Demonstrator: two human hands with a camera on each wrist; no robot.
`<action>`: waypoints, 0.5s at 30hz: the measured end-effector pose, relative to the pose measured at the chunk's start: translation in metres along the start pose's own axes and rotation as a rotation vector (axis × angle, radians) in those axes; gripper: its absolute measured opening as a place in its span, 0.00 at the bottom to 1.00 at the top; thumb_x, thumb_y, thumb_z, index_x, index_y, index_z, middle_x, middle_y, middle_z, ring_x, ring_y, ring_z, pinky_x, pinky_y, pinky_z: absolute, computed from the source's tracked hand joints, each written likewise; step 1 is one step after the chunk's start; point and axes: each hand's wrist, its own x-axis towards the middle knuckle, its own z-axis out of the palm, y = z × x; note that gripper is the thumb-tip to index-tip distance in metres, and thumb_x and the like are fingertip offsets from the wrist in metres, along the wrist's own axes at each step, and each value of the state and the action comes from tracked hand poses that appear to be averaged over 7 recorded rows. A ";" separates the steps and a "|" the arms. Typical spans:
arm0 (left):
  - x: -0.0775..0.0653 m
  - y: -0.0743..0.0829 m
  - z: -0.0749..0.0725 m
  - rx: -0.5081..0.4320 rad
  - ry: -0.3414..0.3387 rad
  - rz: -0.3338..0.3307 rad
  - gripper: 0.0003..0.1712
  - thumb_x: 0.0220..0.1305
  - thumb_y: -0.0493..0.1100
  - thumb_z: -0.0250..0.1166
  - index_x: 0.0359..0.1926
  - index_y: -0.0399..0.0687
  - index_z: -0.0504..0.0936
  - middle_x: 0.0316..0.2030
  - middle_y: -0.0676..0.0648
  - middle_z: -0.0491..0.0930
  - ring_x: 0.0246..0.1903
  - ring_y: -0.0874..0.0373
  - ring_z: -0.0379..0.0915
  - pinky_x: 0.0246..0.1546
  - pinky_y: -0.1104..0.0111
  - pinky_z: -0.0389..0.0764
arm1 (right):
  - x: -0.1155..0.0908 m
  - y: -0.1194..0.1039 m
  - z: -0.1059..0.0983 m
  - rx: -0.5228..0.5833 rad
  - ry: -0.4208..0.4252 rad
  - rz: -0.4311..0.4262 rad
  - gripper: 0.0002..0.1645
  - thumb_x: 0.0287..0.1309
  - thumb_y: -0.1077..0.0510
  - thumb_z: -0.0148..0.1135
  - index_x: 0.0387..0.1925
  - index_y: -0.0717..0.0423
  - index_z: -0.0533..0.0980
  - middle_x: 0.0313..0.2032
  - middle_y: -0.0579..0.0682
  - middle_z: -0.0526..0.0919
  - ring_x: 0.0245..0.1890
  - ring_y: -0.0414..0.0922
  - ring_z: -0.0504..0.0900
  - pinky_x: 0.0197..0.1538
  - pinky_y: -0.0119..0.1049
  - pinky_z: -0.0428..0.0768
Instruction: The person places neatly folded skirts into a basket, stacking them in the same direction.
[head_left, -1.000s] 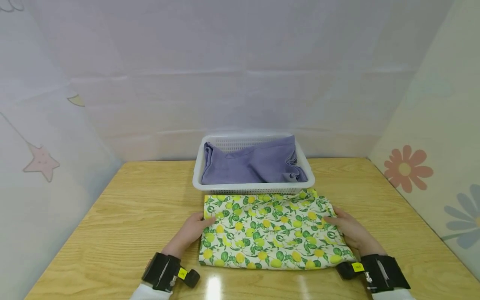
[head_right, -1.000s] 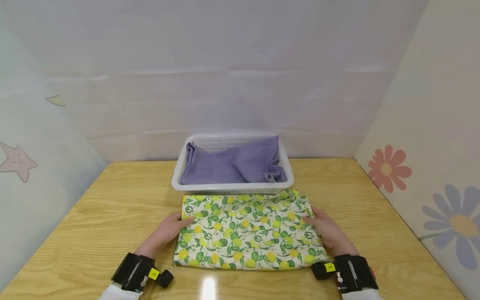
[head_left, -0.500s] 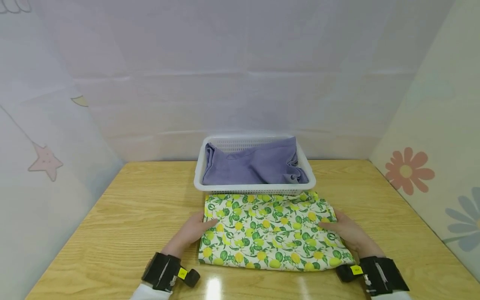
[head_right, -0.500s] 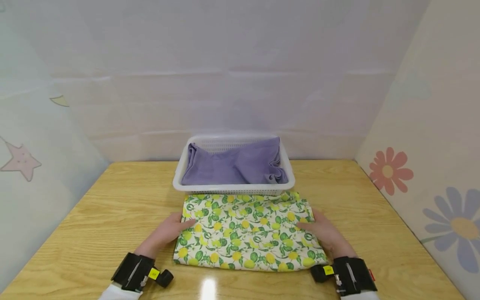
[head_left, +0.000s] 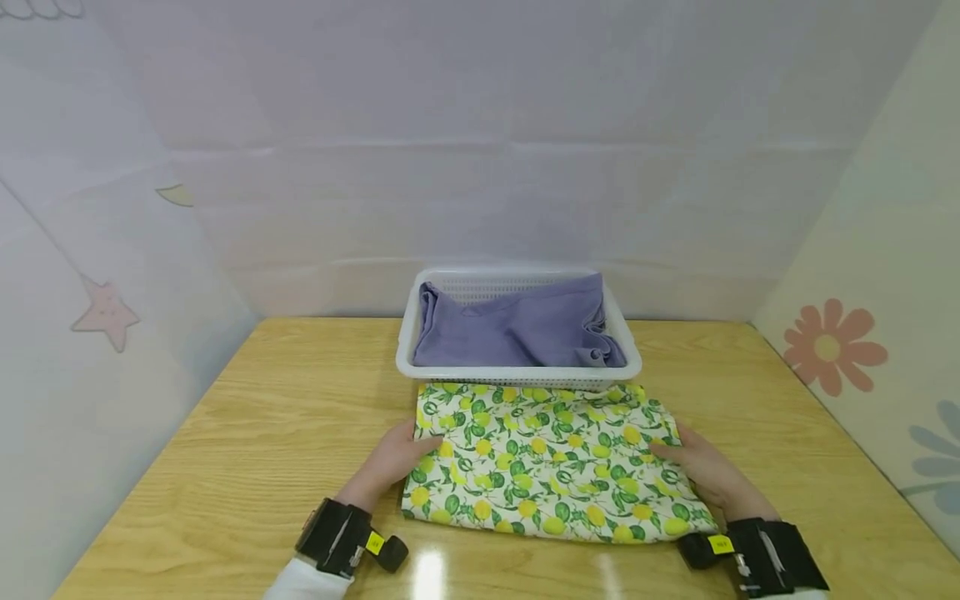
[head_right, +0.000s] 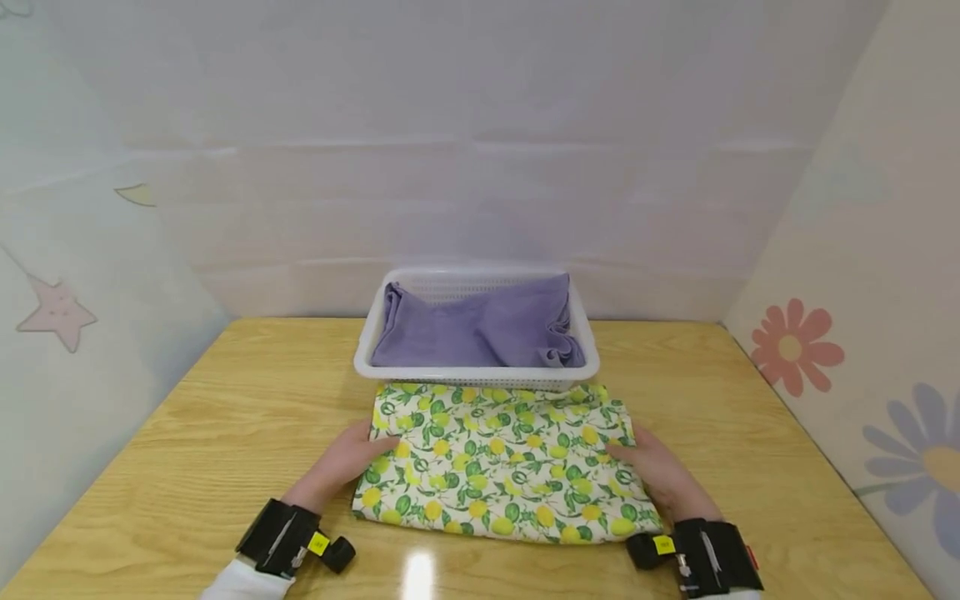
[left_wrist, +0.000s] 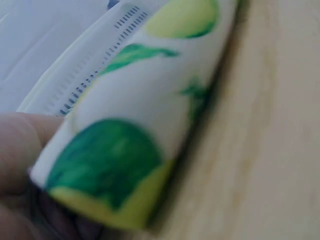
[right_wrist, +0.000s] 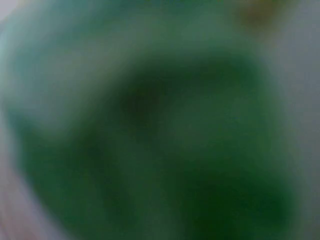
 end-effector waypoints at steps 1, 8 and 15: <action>0.000 0.001 0.000 -0.009 0.023 0.009 0.24 0.74 0.42 0.60 0.64 0.32 0.75 0.44 0.42 0.87 0.39 0.58 0.84 0.44 0.66 0.83 | 0.000 -0.001 0.000 0.005 -0.009 -0.006 0.46 0.80 0.56 0.46 0.80 0.70 0.33 0.67 0.65 0.73 0.46 0.32 0.84 0.50 0.33 0.84; -0.005 0.017 -0.001 -0.087 0.116 0.044 0.19 0.73 0.41 0.60 0.57 0.32 0.80 0.37 0.43 0.88 0.31 0.61 0.82 0.36 0.67 0.82 | 0.001 -0.004 -0.002 0.070 -0.104 -0.072 0.47 0.81 0.56 0.44 0.77 0.75 0.28 0.48 0.33 0.83 0.45 0.33 0.86 0.48 0.33 0.86; -0.011 0.030 -0.008 -0.195 0.170 0.028 0.19 0.71 0.42 0.62 0.56 0.34 0.79 0.31 0.49 0.86 0.29 0.62 0.81 0.34 0.69 0.81 | -0.003 -0.011 -0.004 0.218 -0.191 -0.193 0.34 0.82 0.58 0.42 0.80 0.57 0.43 0.49 0.33 0.85 0.46 0.36 0.88 0.48 0.34 0.87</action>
